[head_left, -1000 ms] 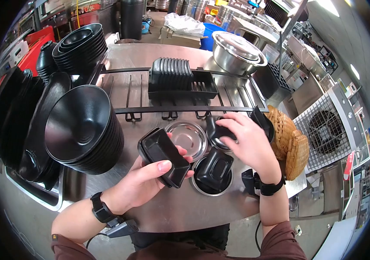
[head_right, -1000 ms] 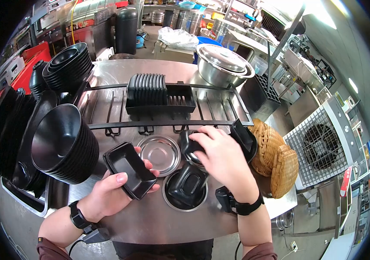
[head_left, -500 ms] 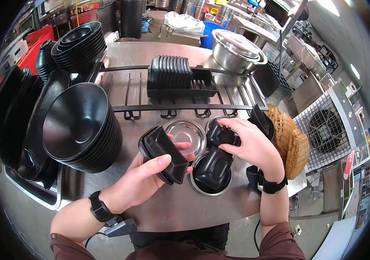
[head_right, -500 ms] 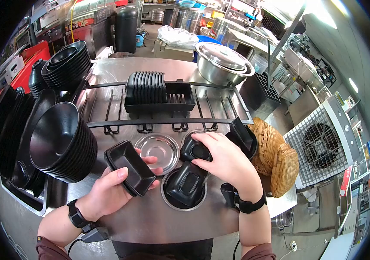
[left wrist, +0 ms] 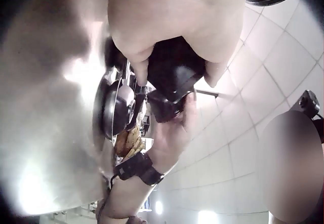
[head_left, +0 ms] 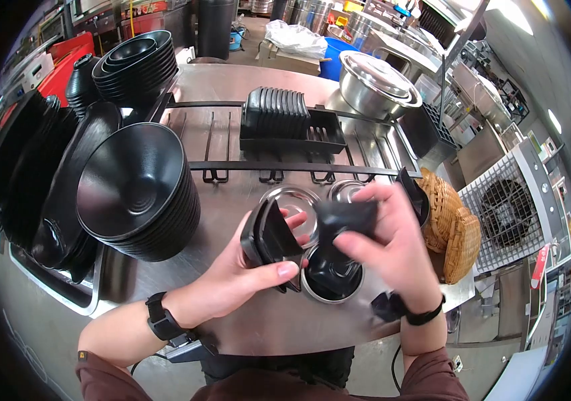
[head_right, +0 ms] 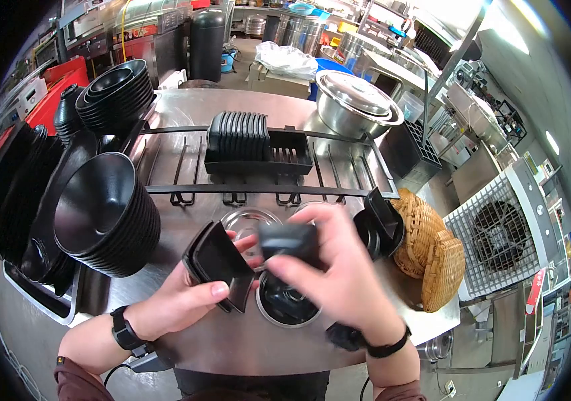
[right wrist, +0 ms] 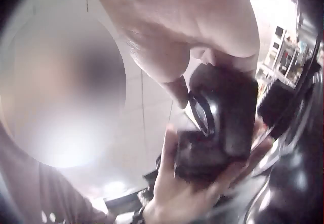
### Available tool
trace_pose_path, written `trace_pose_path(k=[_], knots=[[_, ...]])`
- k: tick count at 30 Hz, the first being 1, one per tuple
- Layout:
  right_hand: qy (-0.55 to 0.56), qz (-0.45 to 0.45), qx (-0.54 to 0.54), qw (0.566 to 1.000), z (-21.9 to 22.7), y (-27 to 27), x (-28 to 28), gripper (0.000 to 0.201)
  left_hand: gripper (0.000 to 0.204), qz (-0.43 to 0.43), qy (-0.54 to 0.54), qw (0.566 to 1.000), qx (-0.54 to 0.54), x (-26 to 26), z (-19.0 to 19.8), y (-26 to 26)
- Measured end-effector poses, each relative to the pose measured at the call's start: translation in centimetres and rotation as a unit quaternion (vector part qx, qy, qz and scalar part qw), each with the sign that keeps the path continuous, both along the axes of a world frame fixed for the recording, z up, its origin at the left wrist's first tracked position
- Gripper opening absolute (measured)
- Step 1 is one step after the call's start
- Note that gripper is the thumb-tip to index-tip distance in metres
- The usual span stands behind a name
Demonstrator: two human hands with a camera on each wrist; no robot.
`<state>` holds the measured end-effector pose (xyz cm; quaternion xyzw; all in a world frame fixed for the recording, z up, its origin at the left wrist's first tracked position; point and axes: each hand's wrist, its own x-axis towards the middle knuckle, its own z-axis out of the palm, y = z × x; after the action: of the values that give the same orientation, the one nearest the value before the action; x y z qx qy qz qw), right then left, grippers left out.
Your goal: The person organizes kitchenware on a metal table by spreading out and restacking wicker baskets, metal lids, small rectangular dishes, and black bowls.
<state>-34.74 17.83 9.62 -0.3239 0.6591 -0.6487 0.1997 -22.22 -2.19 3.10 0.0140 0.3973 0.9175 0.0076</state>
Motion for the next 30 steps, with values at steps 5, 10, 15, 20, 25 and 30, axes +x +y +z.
trace_pose_path(k=[5, 10, 15, 20, 25, 30], knots=[[0.159, 0.188, 0.102, 0.964, -1.0, -0.9, 2.3, 0.066, 0.087, -0.064, -0.009, 0.993, -0.095, 0.1, -1.2, -0.8], [0.077, 0.257, 0.062, 0.961, -1.5, -0.5, 1.8, 0.072, 0.085, -0.062, -0.022, 0.997, -0.045, 0.3, -0.3, -0.3], [0.096, 0.085, 0.073, 0.989, -1.1, -0.5, 2.2, 0.065, 0.089, -0.062, -0.006, 0.995, -0.072, 0.3, 0.6, -0.5], [-0.006, 0.152, -0.015, 0.988, -1.5, -0.4, 2.8, 0.072, 0.096, -0.081, -0.005, 0.987, -0.137, 0.1, 0.2, -0.7], [0.115, 0.154, -0.034, 0.981, -1.4, -0.2, 0.9, 0.065, 0.093, -0.092, 0.008, 0.995, 0.046, 0.4, 0.6, -0.9], [0.212, 0.020, 0.105, 0.971, -0.1, 1.8, -3.1, 0.045, 0.093, -0.035, -0.055, 0.996, 0.053, 0.0, 0.4, -1.1]])
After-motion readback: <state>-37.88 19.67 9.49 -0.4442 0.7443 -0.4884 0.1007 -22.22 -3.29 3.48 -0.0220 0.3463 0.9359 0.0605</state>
